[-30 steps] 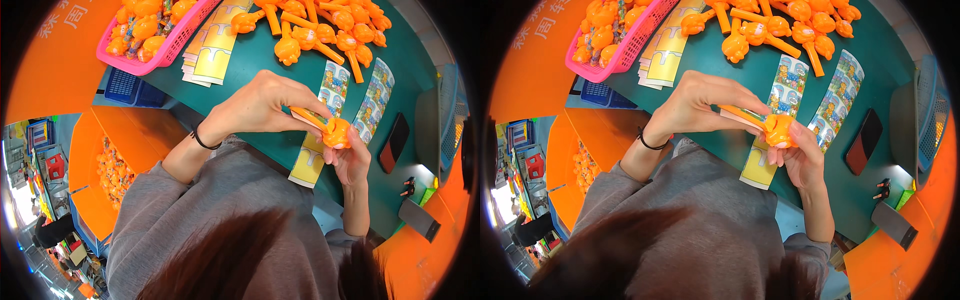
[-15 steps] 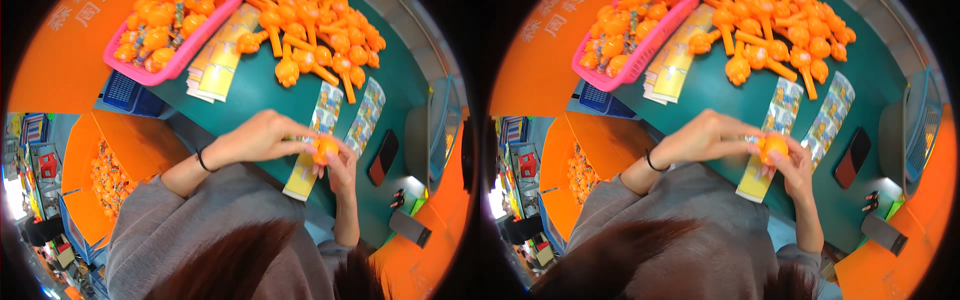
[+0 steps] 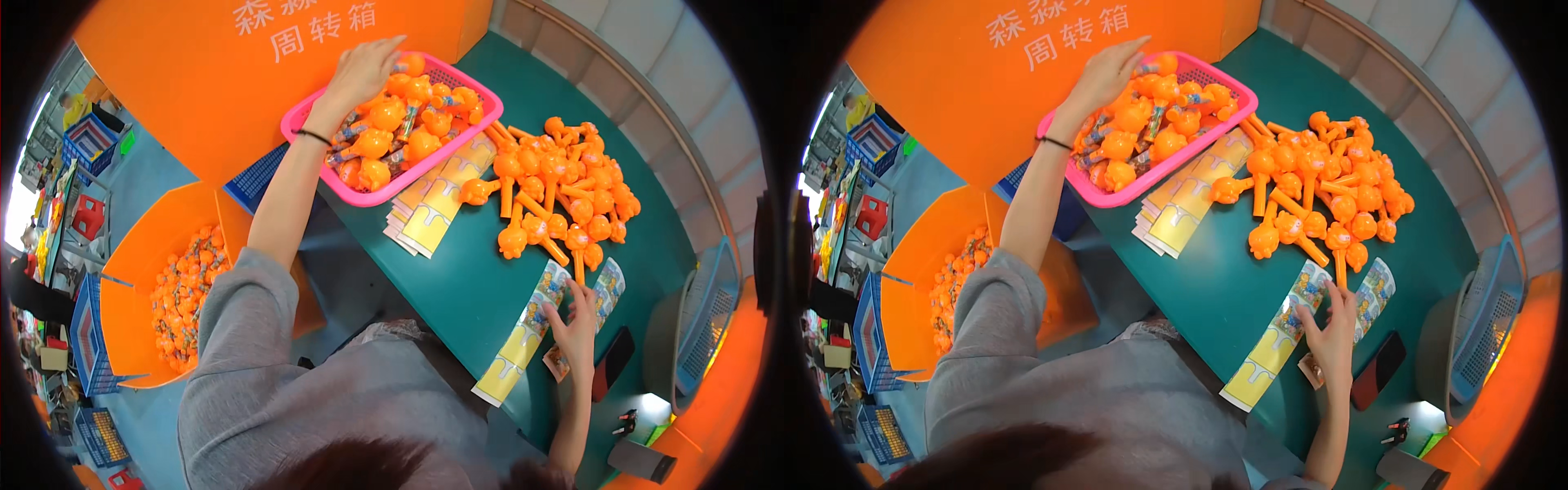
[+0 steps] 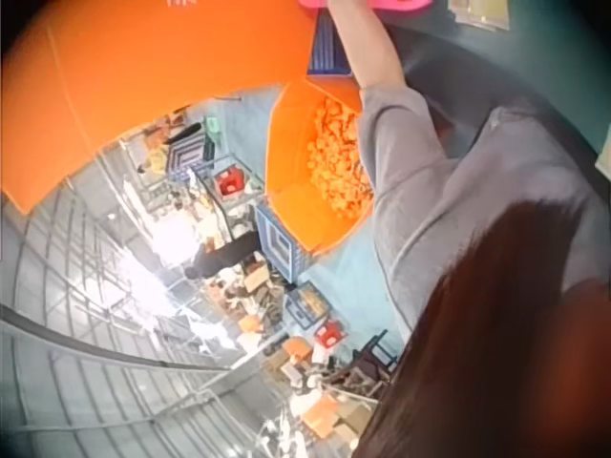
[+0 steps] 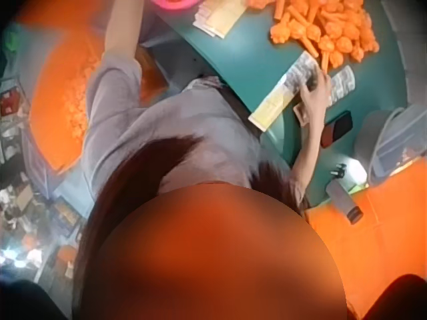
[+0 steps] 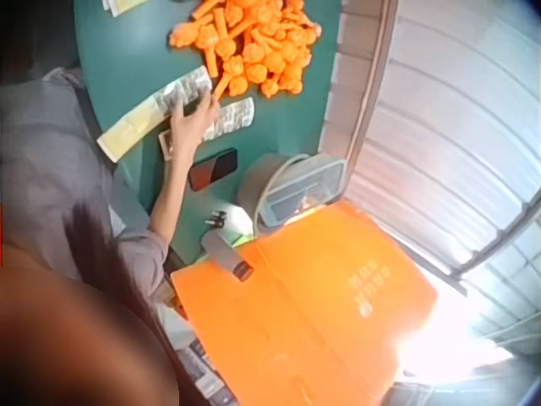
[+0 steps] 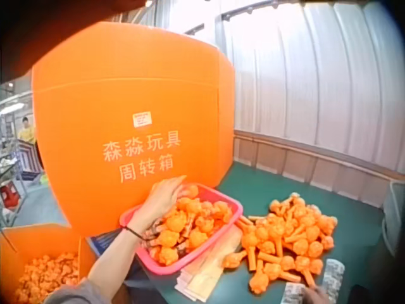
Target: Packaging orange toy figurines into plastic sleeves.
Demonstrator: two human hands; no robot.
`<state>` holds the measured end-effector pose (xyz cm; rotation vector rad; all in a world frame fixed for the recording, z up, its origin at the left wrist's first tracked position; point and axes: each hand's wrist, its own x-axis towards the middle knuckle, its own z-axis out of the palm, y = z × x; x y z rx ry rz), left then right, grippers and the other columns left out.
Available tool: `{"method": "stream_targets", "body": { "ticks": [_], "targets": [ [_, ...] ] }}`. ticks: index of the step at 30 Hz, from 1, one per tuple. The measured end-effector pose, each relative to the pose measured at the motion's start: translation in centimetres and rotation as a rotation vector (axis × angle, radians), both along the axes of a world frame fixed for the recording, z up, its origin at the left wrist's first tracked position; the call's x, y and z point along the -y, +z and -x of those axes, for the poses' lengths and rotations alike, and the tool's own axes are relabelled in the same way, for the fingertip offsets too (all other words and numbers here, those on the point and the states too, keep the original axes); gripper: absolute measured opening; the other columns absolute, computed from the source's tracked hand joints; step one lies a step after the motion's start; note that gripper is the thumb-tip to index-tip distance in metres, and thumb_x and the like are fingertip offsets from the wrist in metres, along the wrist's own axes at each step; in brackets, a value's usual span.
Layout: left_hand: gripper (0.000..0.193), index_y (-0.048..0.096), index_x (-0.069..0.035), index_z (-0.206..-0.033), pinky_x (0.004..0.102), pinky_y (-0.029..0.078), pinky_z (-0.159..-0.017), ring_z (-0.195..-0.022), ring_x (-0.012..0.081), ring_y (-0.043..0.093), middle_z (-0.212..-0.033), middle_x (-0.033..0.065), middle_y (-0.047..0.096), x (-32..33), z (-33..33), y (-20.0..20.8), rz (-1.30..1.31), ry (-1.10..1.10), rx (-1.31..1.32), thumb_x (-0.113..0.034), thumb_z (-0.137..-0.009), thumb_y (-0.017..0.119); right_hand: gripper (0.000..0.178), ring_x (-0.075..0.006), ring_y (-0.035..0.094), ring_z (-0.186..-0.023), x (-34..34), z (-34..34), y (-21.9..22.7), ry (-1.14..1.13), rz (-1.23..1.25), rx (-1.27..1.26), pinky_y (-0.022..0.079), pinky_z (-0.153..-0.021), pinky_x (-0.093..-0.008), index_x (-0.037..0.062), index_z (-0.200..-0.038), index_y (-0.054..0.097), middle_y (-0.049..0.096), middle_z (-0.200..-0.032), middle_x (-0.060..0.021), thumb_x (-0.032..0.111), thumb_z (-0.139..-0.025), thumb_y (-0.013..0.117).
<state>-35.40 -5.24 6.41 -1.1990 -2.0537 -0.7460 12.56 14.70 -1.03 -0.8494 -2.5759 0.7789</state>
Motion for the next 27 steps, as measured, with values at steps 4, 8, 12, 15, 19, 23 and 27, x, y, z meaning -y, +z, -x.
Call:
{"method": "stream_targets", "body": {
  "ticks": [4, 8, 12, 15, 19, 23, 27],
  "targets": [
    [0.033, 0.061, -0.005, -0.121, 0.0368, 0.045, -0.094, -0.109, 0.028, 0.061, -0.113, 0.0138, 0.067, -1.3, -7.4, -0.2, -0.143, -0.141, 0.02, -0.025, -0.096, 0.055, 0.072, -0.0261, 0.051, -0.104, -2.2, 0.3, -1.6, 0.022, -0.097, 0.111, 0.044, -0.085, -0.0331, 0.0023, -0.128, 0.052, 0.048, -0.114, -0.0126, 0.029, -0.069, 0.083],
    [0.026, 0.066, -0.002, -0.112, 0.0272, 0.05, -0.081, -0.093, 0.0157, 0.065, -0.103, 0.0102, 0.07, 0.1, -19.9, -0.5, 0.034, -0.575, 0.734, -0.019, -0.092, 0.062, 0.05, -0.0298, 0.05, -0.106, -2.6, 0.8, -2.3, 0.136, -0.055, -0.006, 0.042, -0.093, -0.0347, 0.0024, -0.105, 0.053, 0.05, -0.11, -0.0131, 0.019, -0.067, 0.081],
    [0.036, 0.063, 0.0, -0.115, 0.0284, 0.052, -0.077, -0.09, 0.0155, 0.066, -0.098, 0.0111, 0.07, 0.4, -28.3, -5.1, 0.397, -0.772, 1.068, -0.02, -0.086, 0.07, 0.051, -0.0175, 0.06, -0.104, -0.6, 0.9, -0.8, -0.023, 0.756, -0.401, 0.05, -0.087, -0.0299, 0.0027, -0.123, 0.045, 0.06, -0.113, -0.0109, 0.001, -0.079, 0.072],
    [0.035, 0.064, 0.003, -0.112, 0.0263, 0.052, -0.067, -0.082, 0.0119, 0.066, -0.09, 0.0098, 0.071, -1.0, -32.7, -8.5, 0.361, -0.788, 1.215, -0.02, -0.087, 0.069, 0.065, -0.0172, 0.061, -0.105, 0.8, -0.2, 0.5, -0.055, 0.882, -0.488, 0.053, -0.087, -0.0312, 0.0034, -0.137, 0.036, 0.059, -0.118, -0.0135, -0.005, -0.082, 0.068],
    [0.026, 0.067, 0.005, -0.104, 0.0235, 0.05, -0.065, -0.078, 0.0049, 0.061, -0.084, 0.0054, 0.07, -2.1, -35.1, -9.3, 0.361, -0.814, 1.618, -0.018, -0.092, 0.064, 0.075, -0.0225, 0.06, -0.108, 2.2, -1.3, -0.7, -0.149, 0.497, -0.53, 0.047, -0.097, -0.0365, 0.0055, -0.143, 0.031, 0.058, -0.121, -0.0142, -0.004, -0.08, 0.07],
    [0.022, 0.067, 0.004, -0.104, 0.0221, 0.047, -0.064, -0.075, 0.003, 0.057, -0.084, 0.0033, 0.068, -2.4, -36.2, -10.2, 0.183, -0.862, 1.771, -0.015, -0.095, 0.06, 0.058, -0.0273, 0.059, -0.11, 4.1, -3.0, 0.0, 0.032, -0.268, -0.386, 0.044, -0.098, -0.037, 0.0031, -0.125, 0.056, 0.063, -0.116, -0.0123, -0.003, -0.071, 0.076],
    [0.02, 0.064, 0.001, -0.108, 0.0253, 0.049, -0.068, -0.075, 0.0063, 0.061, -0.085, 0.0099, 0.068, -2.6, -36.3, -9.4, 0.238, -0.918, 1.658, -0.009, -0.095, 0.054, 0.022, -0.024, 0.065, -0.101, 5.9, -4.0, -1.2, 0.127, 0.124, -0.375, 0.05, -0.09, -0.0335, -0.001, -0.095, 0.071, 0.07, -0.102, -0.0107, -0.001, -0.074, 0.075]
  ]
}}
